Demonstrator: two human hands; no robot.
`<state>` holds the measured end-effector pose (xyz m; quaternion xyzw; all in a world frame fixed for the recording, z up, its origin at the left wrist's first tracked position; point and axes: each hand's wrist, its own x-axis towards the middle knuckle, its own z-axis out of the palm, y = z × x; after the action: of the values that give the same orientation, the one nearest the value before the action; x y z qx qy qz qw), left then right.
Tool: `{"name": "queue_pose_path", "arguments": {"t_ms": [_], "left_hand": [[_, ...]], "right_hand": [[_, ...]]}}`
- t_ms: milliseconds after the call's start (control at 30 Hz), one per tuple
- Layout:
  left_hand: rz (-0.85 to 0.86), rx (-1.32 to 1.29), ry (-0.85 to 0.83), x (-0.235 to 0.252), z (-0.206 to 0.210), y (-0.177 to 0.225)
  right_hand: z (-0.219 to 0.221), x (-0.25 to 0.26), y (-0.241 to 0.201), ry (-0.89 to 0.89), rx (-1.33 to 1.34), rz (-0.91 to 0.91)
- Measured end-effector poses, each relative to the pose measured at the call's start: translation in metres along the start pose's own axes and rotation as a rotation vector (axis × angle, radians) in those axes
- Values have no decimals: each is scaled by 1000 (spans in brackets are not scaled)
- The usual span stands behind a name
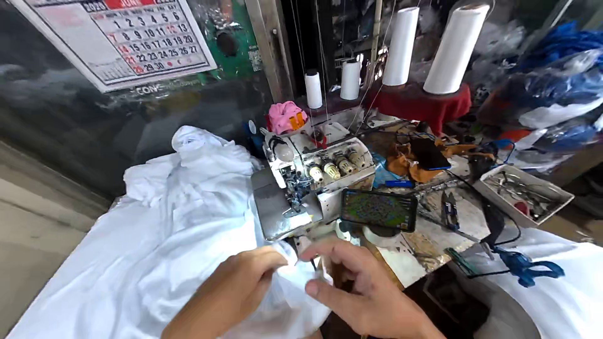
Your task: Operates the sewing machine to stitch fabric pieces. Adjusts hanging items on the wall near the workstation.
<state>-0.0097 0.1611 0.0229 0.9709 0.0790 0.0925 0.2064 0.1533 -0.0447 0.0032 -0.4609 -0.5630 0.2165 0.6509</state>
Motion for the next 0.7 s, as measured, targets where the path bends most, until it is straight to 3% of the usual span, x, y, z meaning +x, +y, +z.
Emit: {"name": "queue_pose_path", "arguments": {"t_ms": [100,167,233,333,500,567,700], "left_hand": [[11,24,34,-9,-47,1],[36,-39,67,-20,-67,11],[52,-5,-61,-29,-70,20],[-92,242,-305,-47,-77,10],[-230,248,-145,-79,-133,5],[-282,227,-160,-90,-142,3],[-362,-102,-2,-113,-150,11]], "right_hand": [[-20,-14,-13,-105,-113,19],[-27,-29,-8,-120,-343,112],[-31,-42,-2,-73,-521,164],[-44,-55,-11,67,-587,183],[-63,-62,-29,348,-543,58],[-70,-65,-35,398,-496,3],[-76,-75,-39,400,-408,-25]]}}
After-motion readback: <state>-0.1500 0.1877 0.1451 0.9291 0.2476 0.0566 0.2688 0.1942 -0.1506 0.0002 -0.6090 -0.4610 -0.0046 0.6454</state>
